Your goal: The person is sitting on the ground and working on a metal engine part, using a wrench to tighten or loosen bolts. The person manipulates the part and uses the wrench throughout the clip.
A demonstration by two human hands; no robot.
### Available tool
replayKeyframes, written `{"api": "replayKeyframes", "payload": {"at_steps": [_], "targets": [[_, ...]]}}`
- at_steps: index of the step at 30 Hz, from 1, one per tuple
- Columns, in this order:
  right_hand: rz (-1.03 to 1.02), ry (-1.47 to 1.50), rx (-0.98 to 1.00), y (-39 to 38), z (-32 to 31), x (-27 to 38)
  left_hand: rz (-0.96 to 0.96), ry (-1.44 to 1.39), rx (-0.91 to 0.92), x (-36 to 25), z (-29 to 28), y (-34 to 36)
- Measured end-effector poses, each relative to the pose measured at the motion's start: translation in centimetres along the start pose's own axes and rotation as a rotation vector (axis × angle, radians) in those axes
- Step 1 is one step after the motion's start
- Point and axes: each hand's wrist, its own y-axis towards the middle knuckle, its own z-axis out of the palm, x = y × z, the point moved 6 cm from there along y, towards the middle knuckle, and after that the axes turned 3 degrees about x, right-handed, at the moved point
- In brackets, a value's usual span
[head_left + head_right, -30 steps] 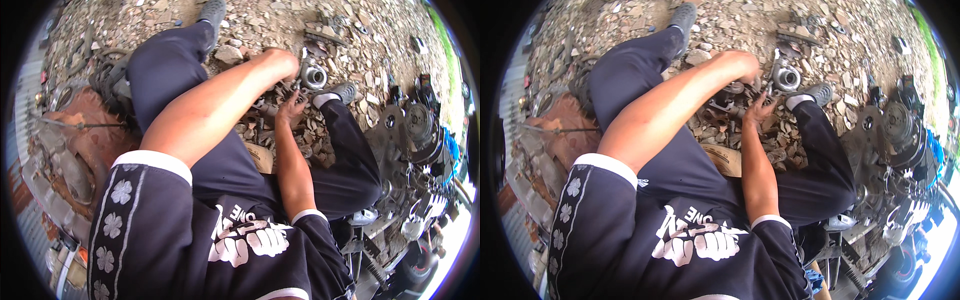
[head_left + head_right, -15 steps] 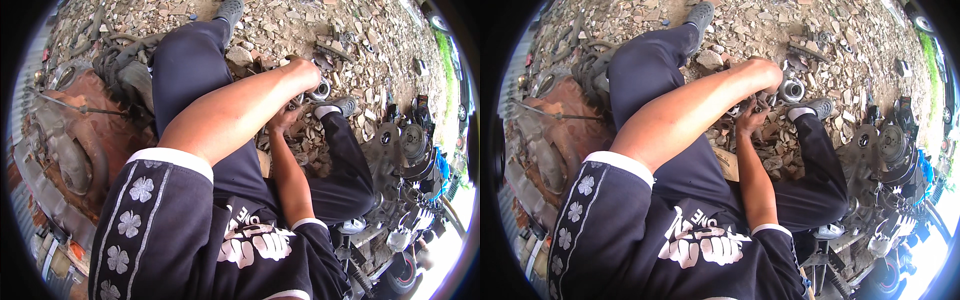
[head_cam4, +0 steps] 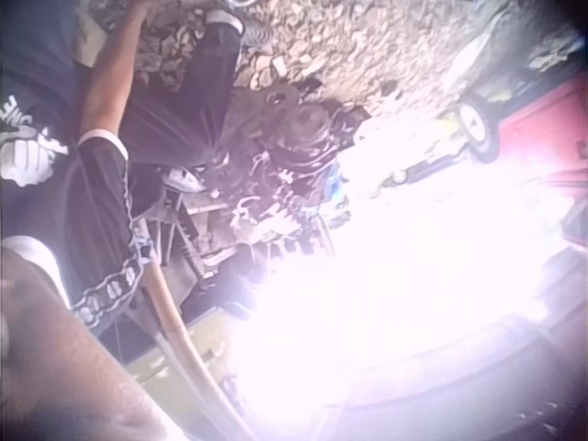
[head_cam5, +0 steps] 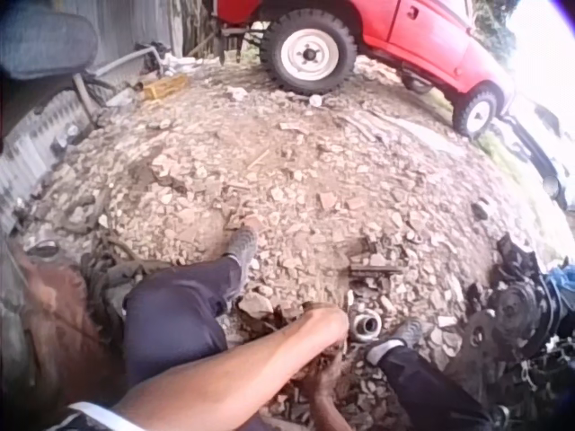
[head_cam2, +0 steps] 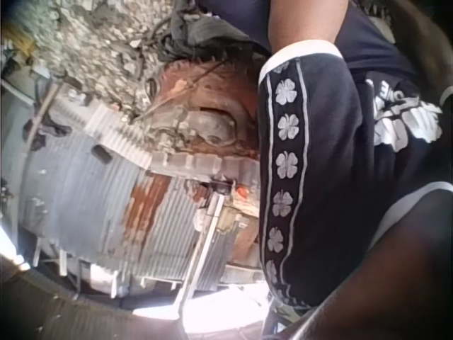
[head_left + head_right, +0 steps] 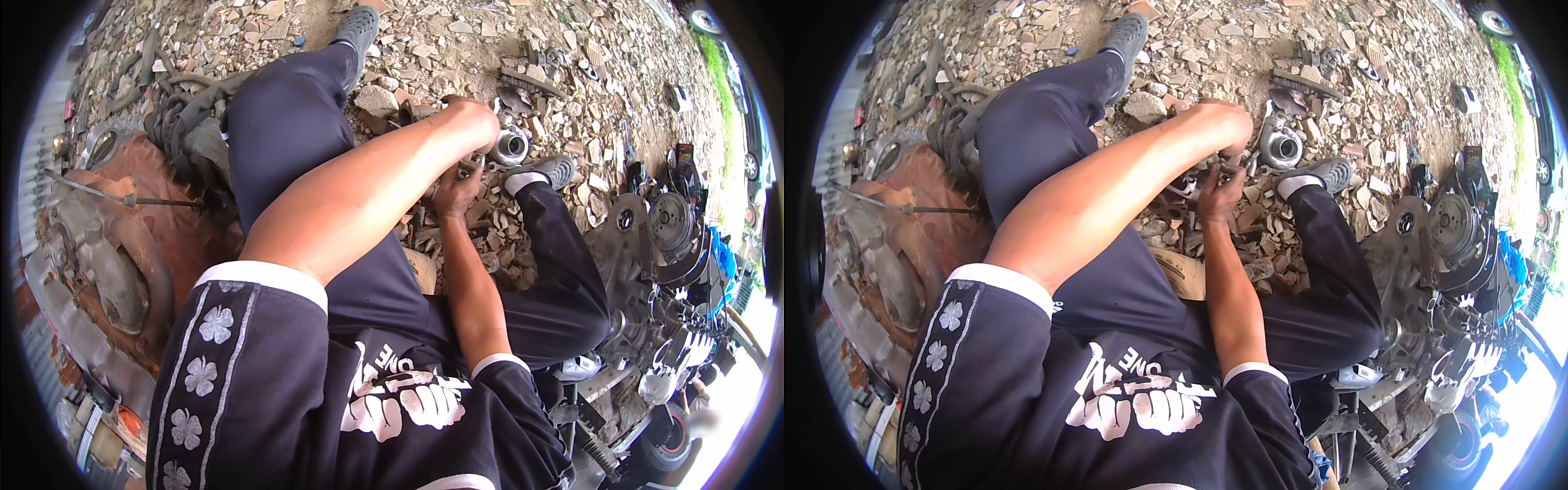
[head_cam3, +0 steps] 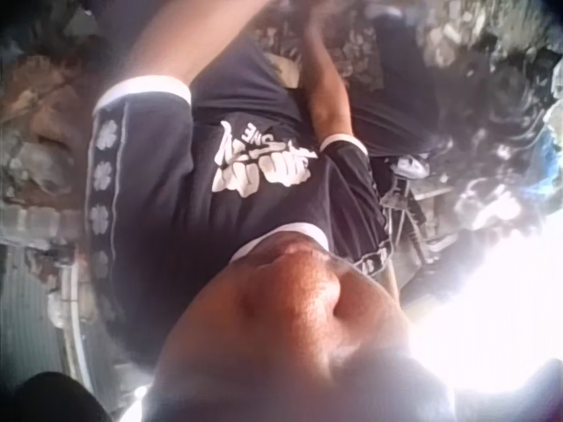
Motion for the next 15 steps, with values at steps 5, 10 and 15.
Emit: {"api": "replayKeyframes", "payload": {"at_steps": [5, 10, 15], "targets": [[0.380, 0.140, -0.240, -0.5, 0.2, -2.5, -0.024, 0.057, 0.020, -0.1, 0.2, -0.3], [0.912, 0.169, -0.329, -1.0, 0.2, -8.8, -0.004, 0.042, 0.039, -0.1, 0.3, -0.3], [0.699, 0.747, -0.387, 1.1, 0.9, -11.5, -0.041, 0.016, 0.045, 0.2, 0.5, 0.3]]}}
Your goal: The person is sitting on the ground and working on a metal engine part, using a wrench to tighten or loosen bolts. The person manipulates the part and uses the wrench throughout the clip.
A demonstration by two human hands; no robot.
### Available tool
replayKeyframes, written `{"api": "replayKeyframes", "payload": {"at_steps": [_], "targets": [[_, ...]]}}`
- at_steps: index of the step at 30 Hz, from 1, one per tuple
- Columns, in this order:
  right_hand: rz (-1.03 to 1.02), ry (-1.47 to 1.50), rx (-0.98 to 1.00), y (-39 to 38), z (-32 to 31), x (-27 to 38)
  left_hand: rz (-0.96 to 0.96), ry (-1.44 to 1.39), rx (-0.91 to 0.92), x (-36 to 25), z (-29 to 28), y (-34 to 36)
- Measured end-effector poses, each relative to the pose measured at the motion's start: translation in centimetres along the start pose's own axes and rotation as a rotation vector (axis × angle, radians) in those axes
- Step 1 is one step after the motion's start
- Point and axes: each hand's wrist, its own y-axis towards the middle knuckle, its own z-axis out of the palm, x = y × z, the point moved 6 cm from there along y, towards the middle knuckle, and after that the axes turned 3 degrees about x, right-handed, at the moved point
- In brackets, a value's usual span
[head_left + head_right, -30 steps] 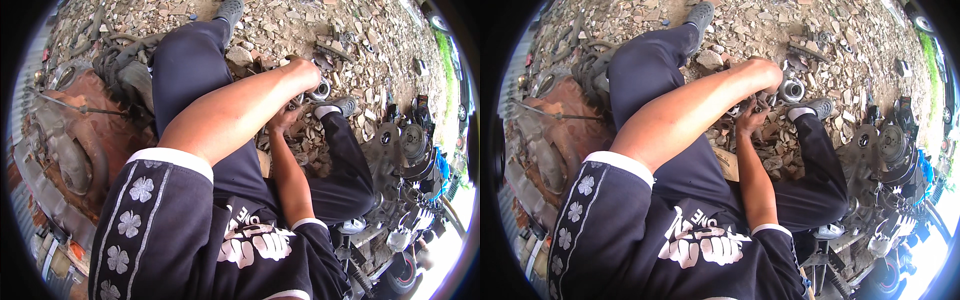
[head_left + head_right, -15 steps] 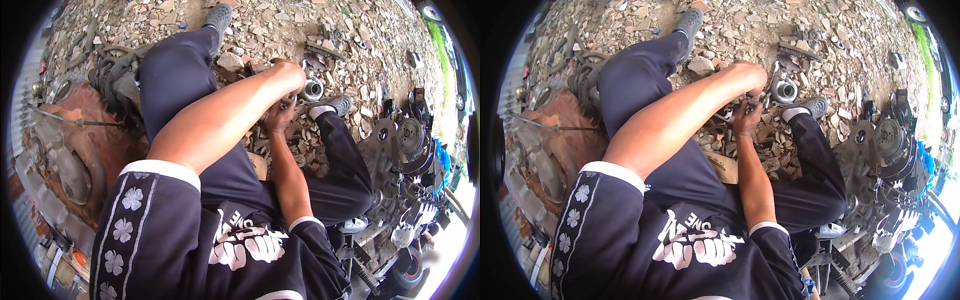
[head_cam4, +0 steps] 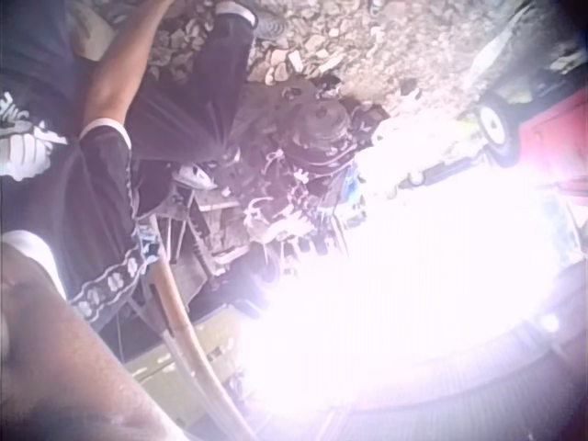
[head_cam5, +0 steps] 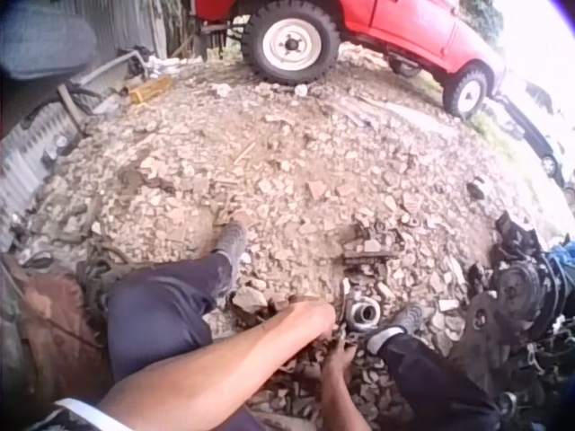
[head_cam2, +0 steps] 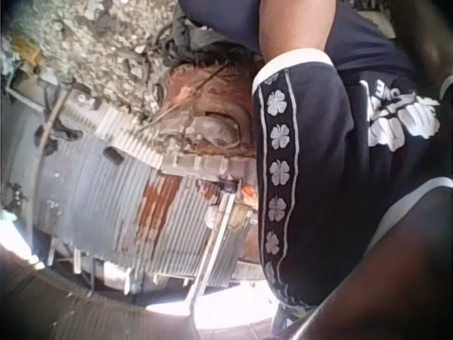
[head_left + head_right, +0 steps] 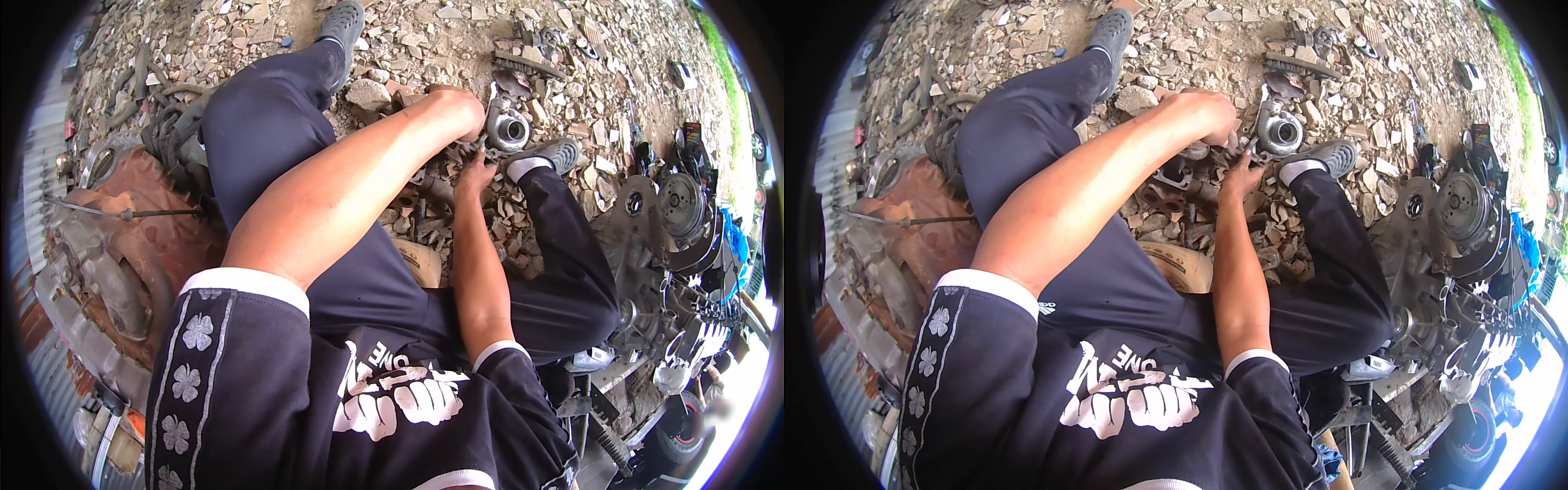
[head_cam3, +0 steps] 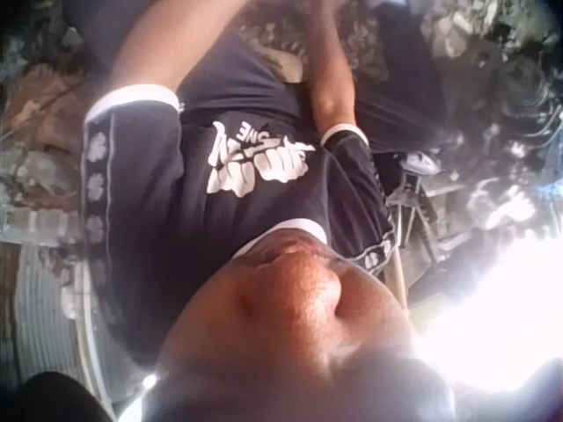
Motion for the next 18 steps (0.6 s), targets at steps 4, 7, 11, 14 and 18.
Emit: {"api": "replayKeyframes", "payload": {"at_steps": [4, 7, 11, 14, 18], "targets": [[-0.313, -0.508, 0.111, 1.2, 1.8, 1.8, 0.018, 0.019, -0.010, 0.0, 0.3, -0.3], [-0.110, -0.523, 0.000, 2.5, 1.8, 1.2, 0.026, 0.028, -0.012, -0.3, -0.1, -0.7], [-0.076, -0.555, -0.238, 4.0, -1.2, 1.9, 0.000, 0.052, 0.014, 0.0, 0.0, -0.1], [-0.199, -0.134, -0.249, 3.5, -1.3, 4.6, 0.018, 0.045, -0.018, 0.3, 0.3, 0.0], [-0.228, -0.018, -0.104, 3.2, -0.5, 5.7, 0.017, 0.023, -0.025, -0.2, -0.1, -0.3]]}}
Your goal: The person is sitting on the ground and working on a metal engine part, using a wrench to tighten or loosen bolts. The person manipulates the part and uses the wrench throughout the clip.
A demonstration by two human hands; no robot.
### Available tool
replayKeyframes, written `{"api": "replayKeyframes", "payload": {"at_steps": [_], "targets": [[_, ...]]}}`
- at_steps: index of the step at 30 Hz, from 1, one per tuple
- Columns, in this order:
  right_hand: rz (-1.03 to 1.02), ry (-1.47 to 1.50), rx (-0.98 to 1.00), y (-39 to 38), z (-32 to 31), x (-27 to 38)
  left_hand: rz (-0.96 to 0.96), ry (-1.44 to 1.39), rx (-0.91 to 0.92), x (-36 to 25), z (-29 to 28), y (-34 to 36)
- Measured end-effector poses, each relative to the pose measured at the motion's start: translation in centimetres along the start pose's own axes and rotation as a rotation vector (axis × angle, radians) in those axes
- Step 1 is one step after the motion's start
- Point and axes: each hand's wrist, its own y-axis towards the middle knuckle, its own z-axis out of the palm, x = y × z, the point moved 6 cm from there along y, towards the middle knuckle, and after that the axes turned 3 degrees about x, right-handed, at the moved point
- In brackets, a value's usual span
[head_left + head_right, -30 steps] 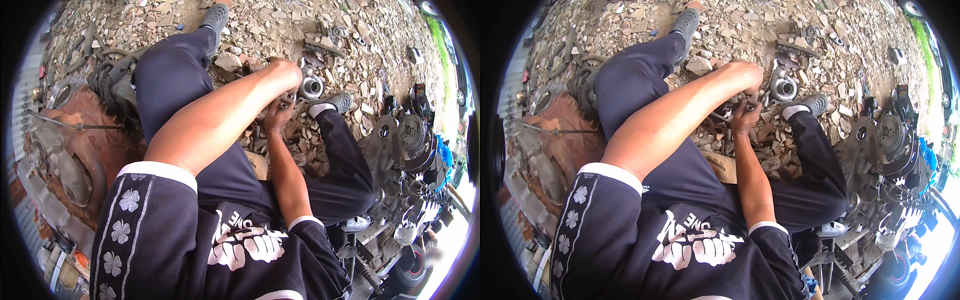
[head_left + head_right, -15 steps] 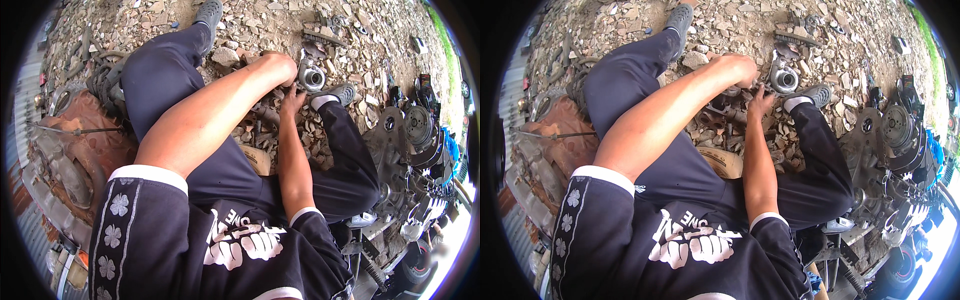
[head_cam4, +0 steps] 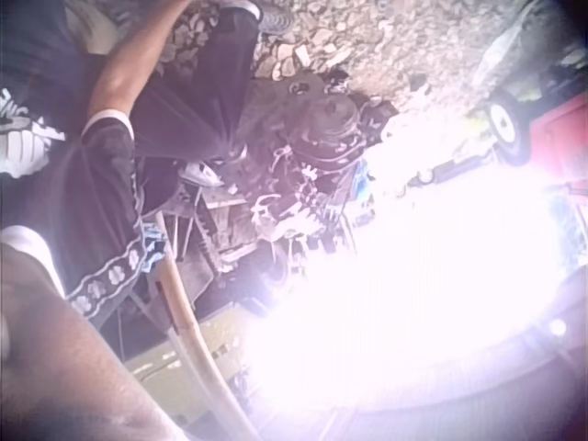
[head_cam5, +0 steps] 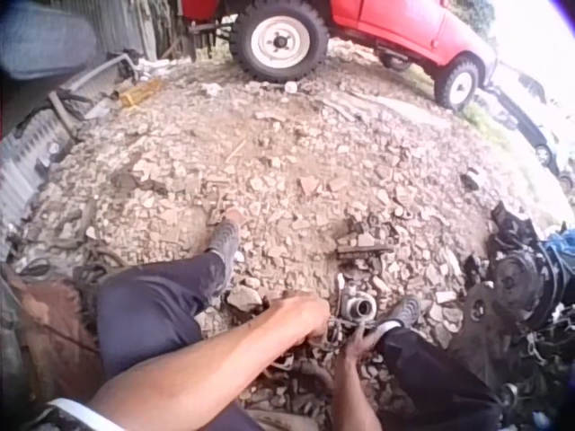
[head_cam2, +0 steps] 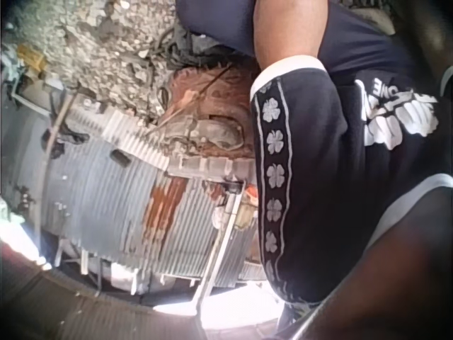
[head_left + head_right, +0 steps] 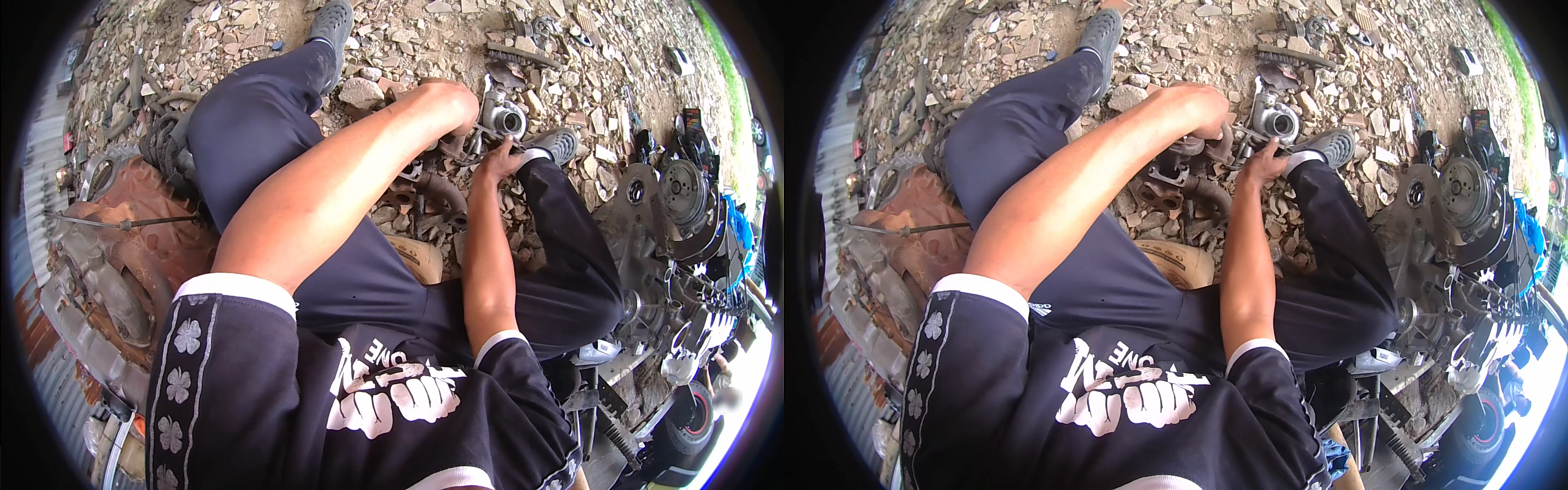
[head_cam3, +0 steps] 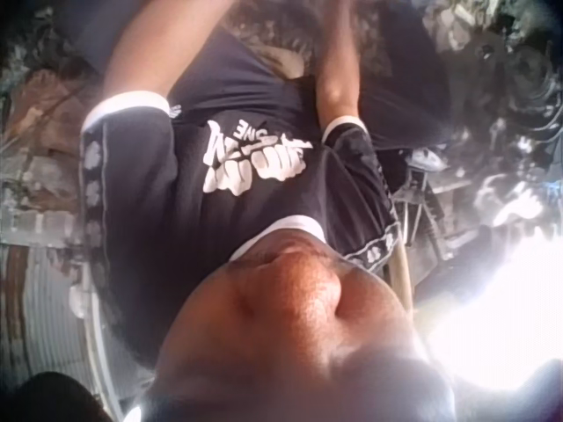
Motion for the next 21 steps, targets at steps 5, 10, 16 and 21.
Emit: {"api": "replayKeyframes", "payload": {"at_steps": [5, 10, 16, 21], "targets": [[-0.186, -0.354, 0.084, -3.2, 1.0, -0.9, 0.013, 0.000, -0.008, -0.3, -0.6, -0.6], [-0.131, -0.489, 0.110, -6.2, 1.4, -1.3, 0.007, -0.001, -0.025, 0.0, -0.6, -1.0], [-0.152, -0.498, 0.071, -8.2, 1.3, -1.4, -0.002, -0.007, 0.017, 0.0, -0.4, 0.0], [-0.157, -0.452, 0.023, -8.5, 1.0, -4.0, 0.015, -0.026, -0.009, -0.4, -0.4, 0.6]]}}
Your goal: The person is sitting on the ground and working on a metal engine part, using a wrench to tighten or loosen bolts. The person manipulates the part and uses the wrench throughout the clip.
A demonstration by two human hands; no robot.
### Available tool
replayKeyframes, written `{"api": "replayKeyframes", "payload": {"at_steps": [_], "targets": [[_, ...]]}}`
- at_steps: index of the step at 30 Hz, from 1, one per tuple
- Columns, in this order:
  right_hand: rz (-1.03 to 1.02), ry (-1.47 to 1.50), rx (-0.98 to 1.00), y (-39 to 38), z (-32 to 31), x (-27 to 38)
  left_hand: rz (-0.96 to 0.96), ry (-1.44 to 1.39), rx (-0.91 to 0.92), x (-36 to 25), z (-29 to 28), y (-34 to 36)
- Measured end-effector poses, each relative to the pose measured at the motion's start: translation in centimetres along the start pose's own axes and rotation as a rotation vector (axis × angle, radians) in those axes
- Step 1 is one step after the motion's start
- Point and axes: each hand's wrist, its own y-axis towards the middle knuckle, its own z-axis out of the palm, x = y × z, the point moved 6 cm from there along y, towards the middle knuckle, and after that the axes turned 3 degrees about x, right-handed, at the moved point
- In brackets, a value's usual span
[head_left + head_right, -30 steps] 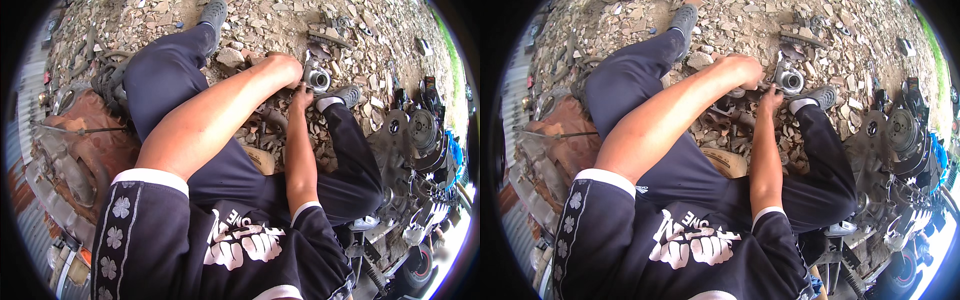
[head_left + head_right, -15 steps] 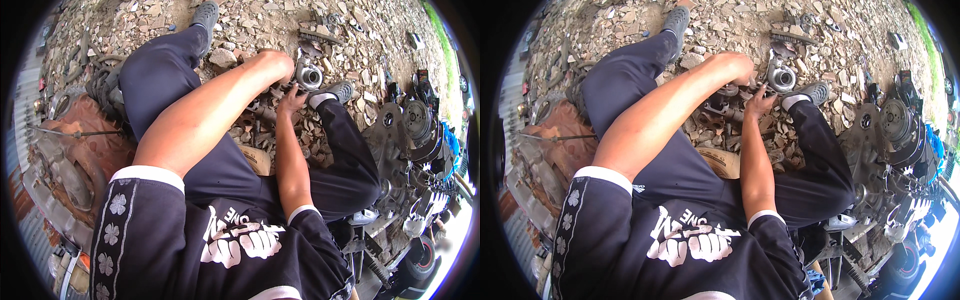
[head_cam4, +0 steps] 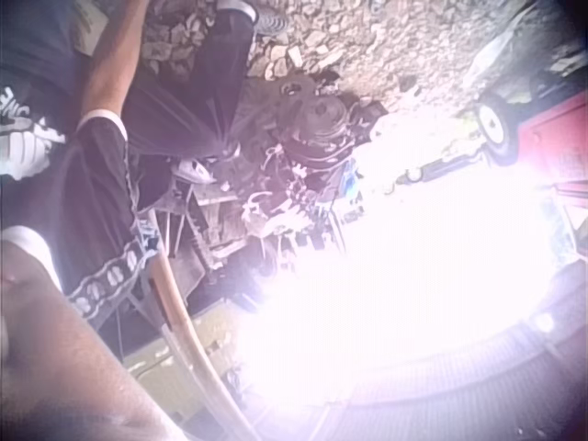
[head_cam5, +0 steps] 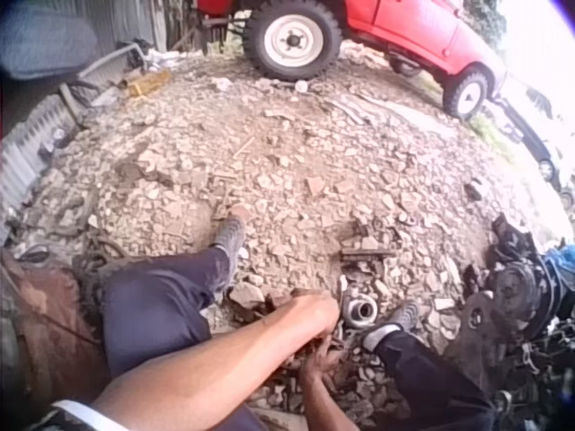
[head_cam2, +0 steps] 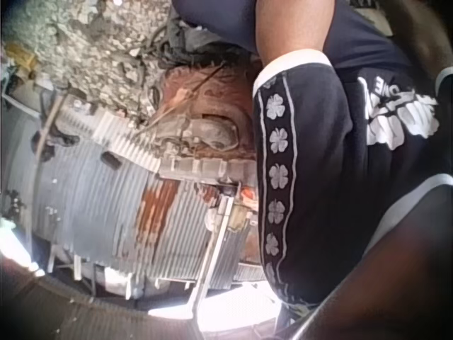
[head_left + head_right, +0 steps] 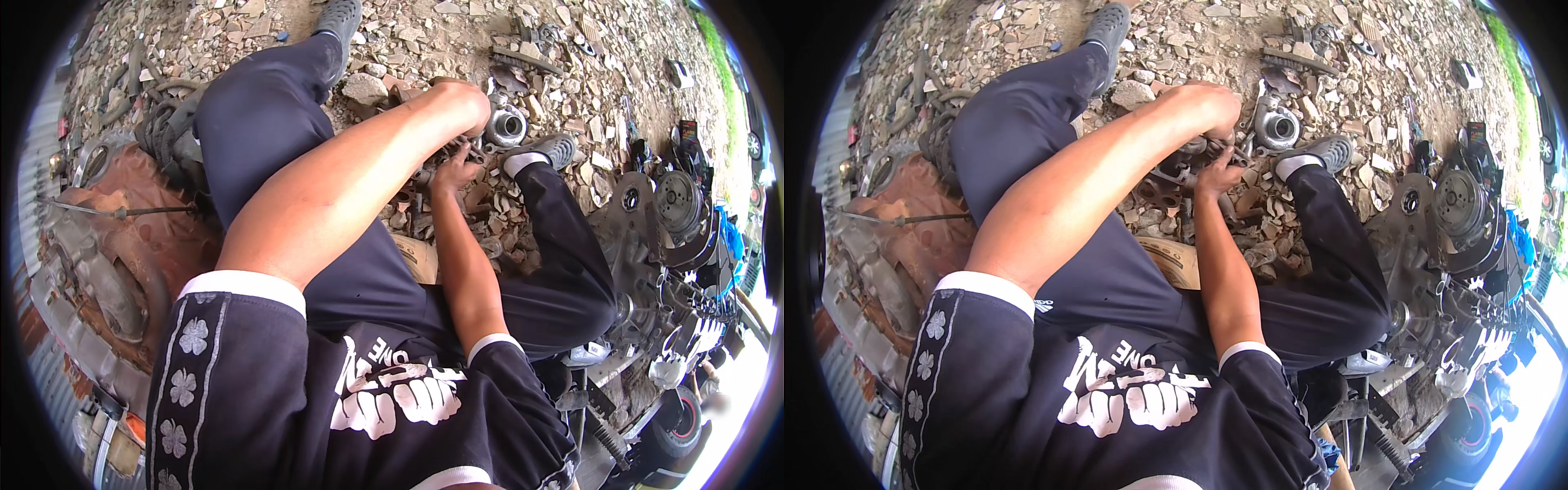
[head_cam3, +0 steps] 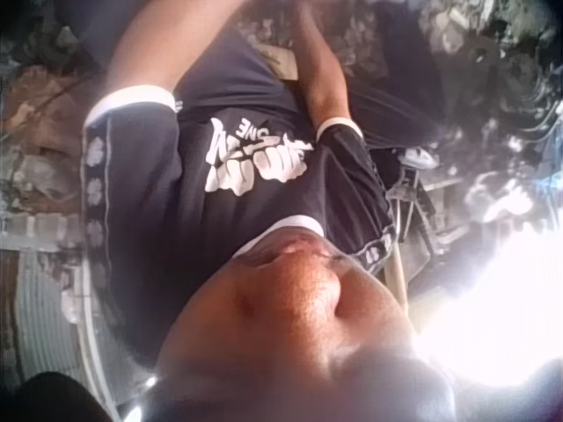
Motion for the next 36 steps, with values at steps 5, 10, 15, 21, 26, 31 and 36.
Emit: {"api": "replayKeyframes", "payload": {"at_steps": [5, 10, 15, 21, 26, 31, 36], "targets": [[0.660, 0.494, 0.176, 3.5, 2.1, -2.9, -0.007, -0.013, -0.014, 0.6, 0.1, -0.8], [0.372, 0.282, 0.196, 8.6, 1.0, -0.9, -0.004, -0.016, -0.028, 0.8, -0.1, -1.1], [0.208, 0.412, 0.127, 9.3, -0.1, -0.9, -0.020, 0.042, 0.035, 0.8, 0.3, -0.5], [0.466, 0.243, 0.252, 7.4, 1.2, -0.7, -0.026, -0.010, -0.004, 0.6, 0.0, -0.8], [0.312, -0.333, 0.686, 6.7, 3.7, -0.6, 0.009, 0.001, -0.018, 0.9, -0.1, -1.3], [0.042, -0.588, 0.833, 5.4, 5.0, 1.2, -0.012, -0.015, 0.000, 1.0, 0.1, -1.0], [-0.019, -0.600, 0.814, 5.1, 4.6, 3.0, -0.004, -0.002, 0.004, 1.0, 0.1, -0.8]]}}
